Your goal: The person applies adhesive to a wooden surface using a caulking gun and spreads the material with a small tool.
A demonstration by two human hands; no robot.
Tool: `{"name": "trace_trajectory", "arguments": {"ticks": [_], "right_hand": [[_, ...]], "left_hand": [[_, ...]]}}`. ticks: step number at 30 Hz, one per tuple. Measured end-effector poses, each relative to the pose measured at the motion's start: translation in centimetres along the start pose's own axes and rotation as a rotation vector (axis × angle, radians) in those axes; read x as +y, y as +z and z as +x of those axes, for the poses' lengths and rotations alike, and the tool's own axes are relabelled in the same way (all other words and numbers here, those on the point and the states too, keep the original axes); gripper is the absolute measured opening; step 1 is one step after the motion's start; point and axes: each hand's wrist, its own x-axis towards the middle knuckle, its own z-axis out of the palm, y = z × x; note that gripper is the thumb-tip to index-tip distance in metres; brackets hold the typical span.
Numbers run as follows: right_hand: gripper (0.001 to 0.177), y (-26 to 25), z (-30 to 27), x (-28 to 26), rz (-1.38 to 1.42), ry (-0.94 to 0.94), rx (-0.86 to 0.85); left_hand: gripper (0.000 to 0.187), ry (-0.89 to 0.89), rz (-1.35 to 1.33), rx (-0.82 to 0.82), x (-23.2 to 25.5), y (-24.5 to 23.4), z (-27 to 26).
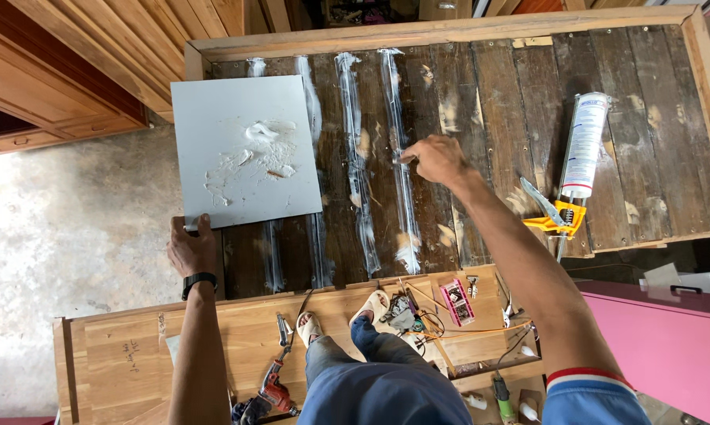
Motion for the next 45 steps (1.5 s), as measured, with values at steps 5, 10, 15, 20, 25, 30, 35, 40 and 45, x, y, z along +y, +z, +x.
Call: {"name": "trace_trajectory", "arguments": {"ticks": [5,10,15,20,25,30,35,40,45], "right_hand": [[0.023,-3.0,-2.3,1.1,0.4,0.138,-0.526],[0.032,-12.2,-9.9,-2.4,0.763,0.398,-0.431],[0.046,-4.1,-17.8,0.8,1.552,0.408,0.305],[0.05,2.7,-27.3,-1.2,1.959,0.677,0.767],[0.067,14.3,-36.8,2.8,2.243,0.758,0.921],[0.038,15.9,-38.7,0.4,2.394,0.835,1.131],[0.055,16.5,-35.7,-1.5,2.525,0.803,1.168],[0.033,17.4,-33.2,-1.7,2.528,0.699,1.072],[0.019,17.8,-33.3,-2.6,2.546,0.565,0.991]], "left_hand": [[0.028,0.017,-0.014,0.02,0.1,-0.1,-0.1],[0.026,0.035,-0.115,0.048,-0.3,-0.2,0.3],[0.023,0.115,-0.267,0.225,-1.8,1.0,0.8],[0.014,-0.208,-1.161,0.302,-3.2,0.3,2.2],[0.016,-0.268,-1.416,0.176,0.8,-8.1,3.4],[0.013,-0.335,-1.531,0.042,5.0,-10.8,1.8],[0.033,-0.435,-1.497,-0.069,12.3,-8.3,-3.6],[0.02,-0.545,-1.552,-0.137,15.8,-1.2,-7.1],[0.022,-0.517,-1.524,-0.253,15.9,5.2,-10.2]]}}
